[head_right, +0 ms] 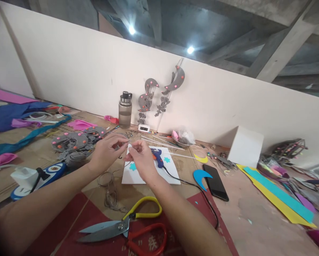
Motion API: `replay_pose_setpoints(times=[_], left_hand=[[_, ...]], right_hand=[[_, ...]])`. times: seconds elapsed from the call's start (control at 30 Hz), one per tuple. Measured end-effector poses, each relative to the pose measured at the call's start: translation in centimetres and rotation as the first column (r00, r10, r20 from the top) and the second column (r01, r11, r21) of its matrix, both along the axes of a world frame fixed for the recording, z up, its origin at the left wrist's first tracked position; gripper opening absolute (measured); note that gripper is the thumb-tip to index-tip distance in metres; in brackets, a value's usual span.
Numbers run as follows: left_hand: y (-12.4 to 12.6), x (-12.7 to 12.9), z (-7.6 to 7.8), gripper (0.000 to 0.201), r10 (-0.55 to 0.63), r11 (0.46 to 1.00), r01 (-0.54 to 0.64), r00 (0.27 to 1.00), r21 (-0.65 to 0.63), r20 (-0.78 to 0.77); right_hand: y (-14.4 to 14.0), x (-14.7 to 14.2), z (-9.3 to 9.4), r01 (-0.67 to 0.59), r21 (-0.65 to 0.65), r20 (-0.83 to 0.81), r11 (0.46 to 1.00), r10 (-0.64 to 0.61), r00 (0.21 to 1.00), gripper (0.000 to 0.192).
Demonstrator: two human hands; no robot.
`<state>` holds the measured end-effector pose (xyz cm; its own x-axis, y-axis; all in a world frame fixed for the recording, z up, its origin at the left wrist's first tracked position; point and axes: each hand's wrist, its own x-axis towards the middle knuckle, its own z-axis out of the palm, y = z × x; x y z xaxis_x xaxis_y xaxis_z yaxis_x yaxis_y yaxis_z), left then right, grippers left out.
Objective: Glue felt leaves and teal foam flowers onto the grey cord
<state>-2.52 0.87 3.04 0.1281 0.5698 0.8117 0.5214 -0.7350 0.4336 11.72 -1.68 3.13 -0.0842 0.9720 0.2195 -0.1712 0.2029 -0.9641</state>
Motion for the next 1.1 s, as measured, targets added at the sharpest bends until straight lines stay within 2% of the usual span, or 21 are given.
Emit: replay_pose_setpoints(times=[0.1,0.17,0.3,0.5,0.63,0.73,0.97,1.1], left_hand=[[-0.2,0.2,0.0,0.01,0.001,0.998,0.001,0.999,-0.062,0.038],[-0.3,0.4,-0.1,0.011,0.002,0.985,0.015,0.995,-0.172,0.097],[-0.3,0.7,-0.4,0.017,-0.028,0.918,0.127,0.965,-0.375,0.26],[-0.6,1.2,-0.1,0.022,-0.051,0.827,0.267,0.912,-0.496,0.407],[-0.6,1.5,0.1,0.026,-0.078,0.751,0.382,0.861,-0.539,0.502],[-0.5,1.6,0.0,0.026,-0.08,0.723,0.418,0.841,-0.549,0.535],[-0.7,1.6,0.1,0.025,-0.096,0.712,0.449,0.824,-0.54,0.558],[-0.5,1.5,-0.1,0.023,-0.099,0.729,0.431,0.835,-0.531,0.542]], right_hand=[[0.1,0.1,-0.3,0.09,0.083,0.063,0.992,-0.096,0.993,0.017],[0.1,0.2,-0.4,0.145,0.152,0.131,0.978,-0.166,0.977,0.014],[0.1,0.5,-0.4,0.214,0.252,0.23,0.944,-0.273,0.934,0.01],[0.5,0.9,-0.7,0.25,0.279,0.299,0.927,-0.331,0.895,0.011],[0.4,1.0,-0.5,0.252,0.283,0.316,0.925,-0.338,0.886,0.013],[0.3,1.0,-0.4,0.257,0.293,0.325,0.921,-0.349,0.879,0.014],[0.2,0.9,-0.5,0.262,0.323,0.347,0.909,-0.372,0.861,0.014],[0.1,0.9,-0.4,0.265,0.327,0.36,0.907,-0.378,0.853,0.014]])
